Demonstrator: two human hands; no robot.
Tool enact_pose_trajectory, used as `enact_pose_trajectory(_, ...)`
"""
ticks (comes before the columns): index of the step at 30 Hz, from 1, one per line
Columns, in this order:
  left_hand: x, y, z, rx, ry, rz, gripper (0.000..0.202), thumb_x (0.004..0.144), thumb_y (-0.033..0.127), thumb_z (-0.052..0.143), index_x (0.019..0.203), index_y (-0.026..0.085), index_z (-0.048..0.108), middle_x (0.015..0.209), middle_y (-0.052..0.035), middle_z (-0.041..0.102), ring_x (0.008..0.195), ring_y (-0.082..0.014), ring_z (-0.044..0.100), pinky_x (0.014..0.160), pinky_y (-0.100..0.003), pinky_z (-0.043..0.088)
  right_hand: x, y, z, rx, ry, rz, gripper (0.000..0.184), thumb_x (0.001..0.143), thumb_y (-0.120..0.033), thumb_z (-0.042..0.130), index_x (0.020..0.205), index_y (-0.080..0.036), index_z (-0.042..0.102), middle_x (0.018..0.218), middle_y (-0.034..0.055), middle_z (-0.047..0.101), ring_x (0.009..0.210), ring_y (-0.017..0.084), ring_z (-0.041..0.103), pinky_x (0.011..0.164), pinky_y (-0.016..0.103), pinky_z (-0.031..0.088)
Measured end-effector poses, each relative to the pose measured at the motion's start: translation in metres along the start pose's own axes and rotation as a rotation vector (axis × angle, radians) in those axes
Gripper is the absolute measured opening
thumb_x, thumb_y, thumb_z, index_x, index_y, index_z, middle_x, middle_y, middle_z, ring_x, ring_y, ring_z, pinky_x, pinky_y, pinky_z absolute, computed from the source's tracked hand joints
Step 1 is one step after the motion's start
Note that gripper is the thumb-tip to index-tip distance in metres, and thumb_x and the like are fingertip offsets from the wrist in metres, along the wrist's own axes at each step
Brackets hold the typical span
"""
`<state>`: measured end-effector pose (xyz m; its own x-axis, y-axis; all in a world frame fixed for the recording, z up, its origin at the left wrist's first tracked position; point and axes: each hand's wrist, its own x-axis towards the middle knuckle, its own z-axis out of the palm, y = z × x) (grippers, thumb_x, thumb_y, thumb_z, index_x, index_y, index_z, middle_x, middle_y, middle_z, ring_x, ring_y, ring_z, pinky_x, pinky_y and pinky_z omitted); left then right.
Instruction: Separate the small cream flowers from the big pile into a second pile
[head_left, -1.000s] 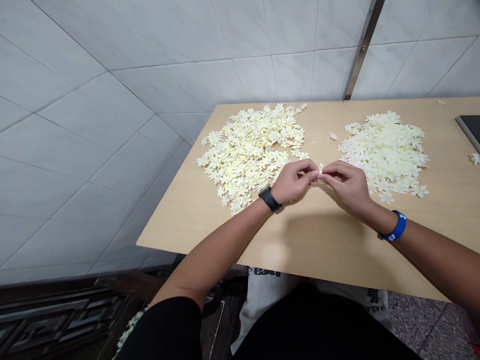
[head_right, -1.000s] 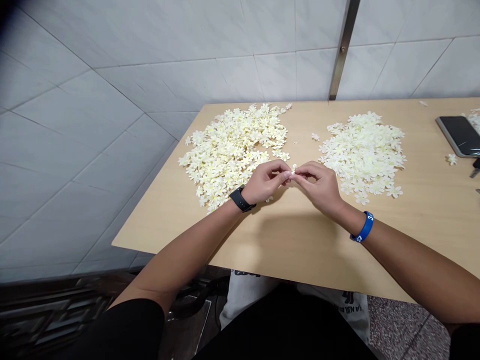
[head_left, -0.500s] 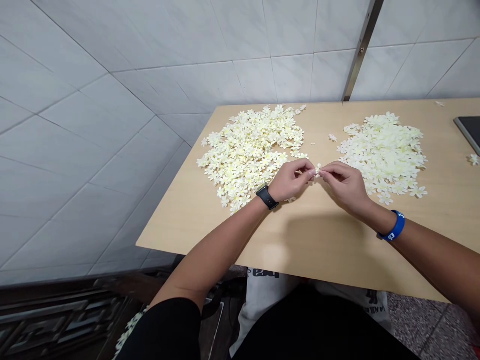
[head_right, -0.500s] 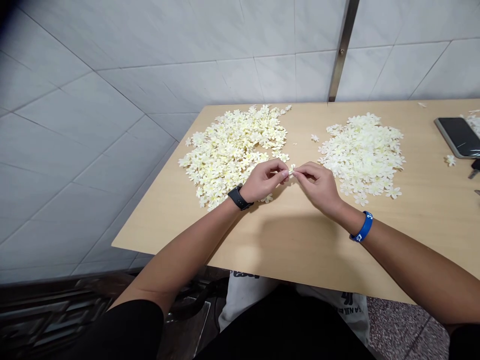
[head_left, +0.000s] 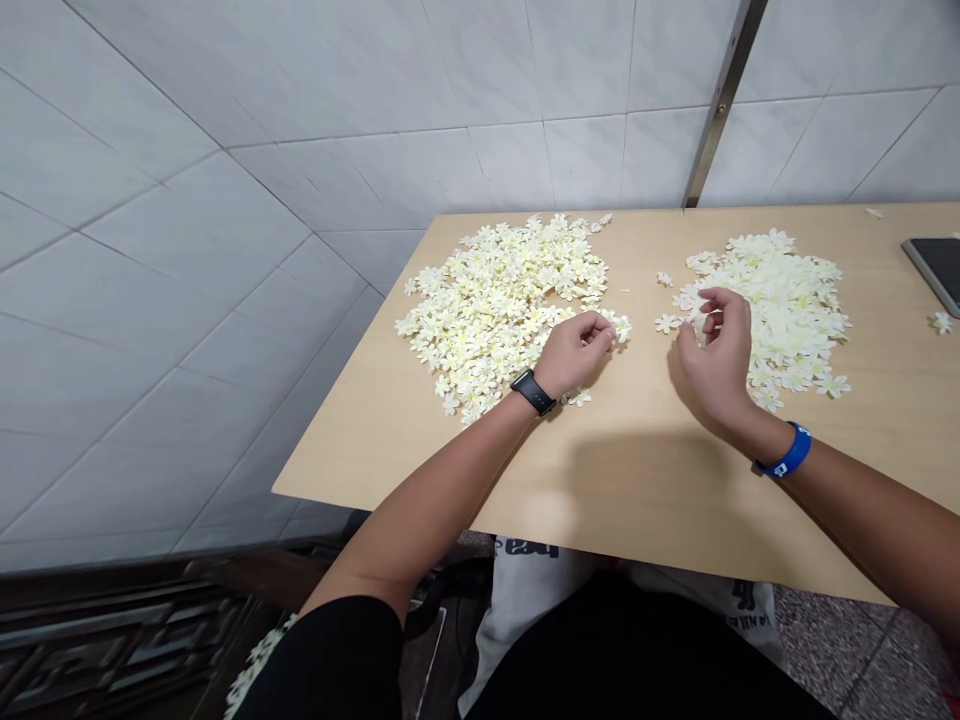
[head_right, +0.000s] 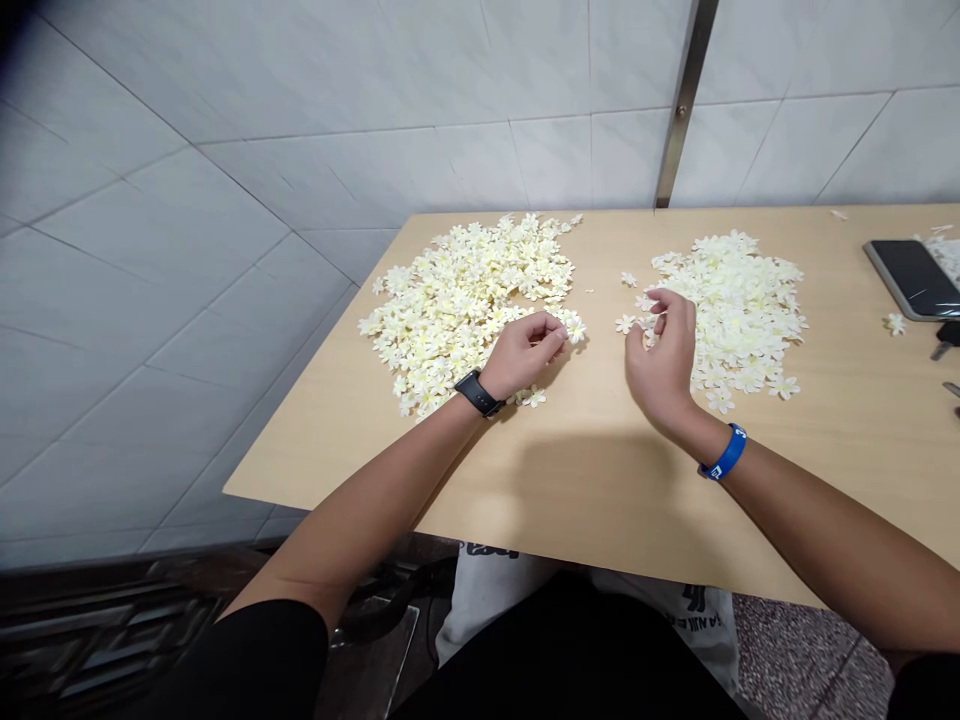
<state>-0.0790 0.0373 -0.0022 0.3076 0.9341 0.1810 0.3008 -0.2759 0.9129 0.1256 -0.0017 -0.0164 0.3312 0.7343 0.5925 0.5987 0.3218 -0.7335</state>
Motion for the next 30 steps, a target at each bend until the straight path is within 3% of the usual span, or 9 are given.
enact_pose_trajectory(2, -0.003, 0.003, 0.003, 0.002, -0.045, 0.033, 0.018, 0.090, 0.032, 0.060, 0.081, 0.016, 0.065, 0.073, -0.0016, 0.065, 0.070, -0.0135, 0.056, 0.067, -0.026, 0.043, -0.006, -0.009, -0.001, 0.026, -0.121, -0.119, 0.015, 0.089, -0.013, 0.060, 0.097, -0.025, 0.066, 0.092, 0.0057, 0.063, 0.076, 0.020, 0.055, 0.071, 0.038, 0.048)
enact_pose_trajectory(4, -0.006, 0.006, 0.005, 0.003, -0.080, 0.083, 0.019, 0.090, 0.032, 0.060, 0.082, 0.017, 0.066, 0.075, -0.0018, 0.066, 0.072, -0.0138, 0.056, 0.067, -0.025, 0.043, -0.011, -0.017, -0.001, 0.065, -0.234, -0.178, 0.010, 0.093, -0.018, 0.061, 0.089, -0.025, 0.067, 0.084, 0.0044, 0.065, 0.072, 0.019, 0.057, 0.068, 0.037, 0.048)
enact_pose_trajectory(10, -0.010, 0.009, 0.008, -0.092, -0.129, 0.127, 0.023, 0.091, 0.036, 0.062, 0.079, 0.017, 0.064, 0.073, -0.0012, 0.062, 0.070, -0.0133, 0.055, 0.068, -0.026, 0.044, -0.016, -0.014, 0.004, 0.201, -0.367, -0.056, 0.009, 0.092, -0.029, 0.071, 0.086, -0.024, 0.075, 0.078, 0.0027, 0.067, 0.069, 0.018, 0.058, 0.063, 0.035, 0.046)
enact_pose_trajectory(25, -0.007, 0.007, 0.007, -0.223, -0.152, 0.162, 0.049, 0.090, 0.063, 0.070, 0.078, 0.015, 0.065, 0.071, -0.0015, 0.061, 0.067, -0.0117, 0.056, 0.067, -0.025, 0.045, -0.013, -0.013, 0.004, 0.339, -0.365, 0.038, 0.006, 0.085, -0.028, 0.078, 0.082, -0.023, 0.078, 0.081, 0.0034, 0.072, 0.072, 0.018, 0.062, 0.065, 0.033, 0.047)
enact_pose_trajectory(30, -0.006, 0.004, 0.008, -0.260, -0.163, 0.179, 0.053, 0.088, 0.066, 0.072, 0.077, 0.015, 0.065, 0.069, -0.0013, 0.061, 0.064, -0.0104, 0.056, 0.064, -0.024, 0.048, -0.013, -0.012, 0.005, 0.388, -0.366, 0.059, 0.006, 0.083, -0.028, 0.080, 0.081, -0.023, 0.079, 0.081, 0.0032, 0.074, 0.073, 0.017, 0.064, 0.067, 0.033, 0.049)
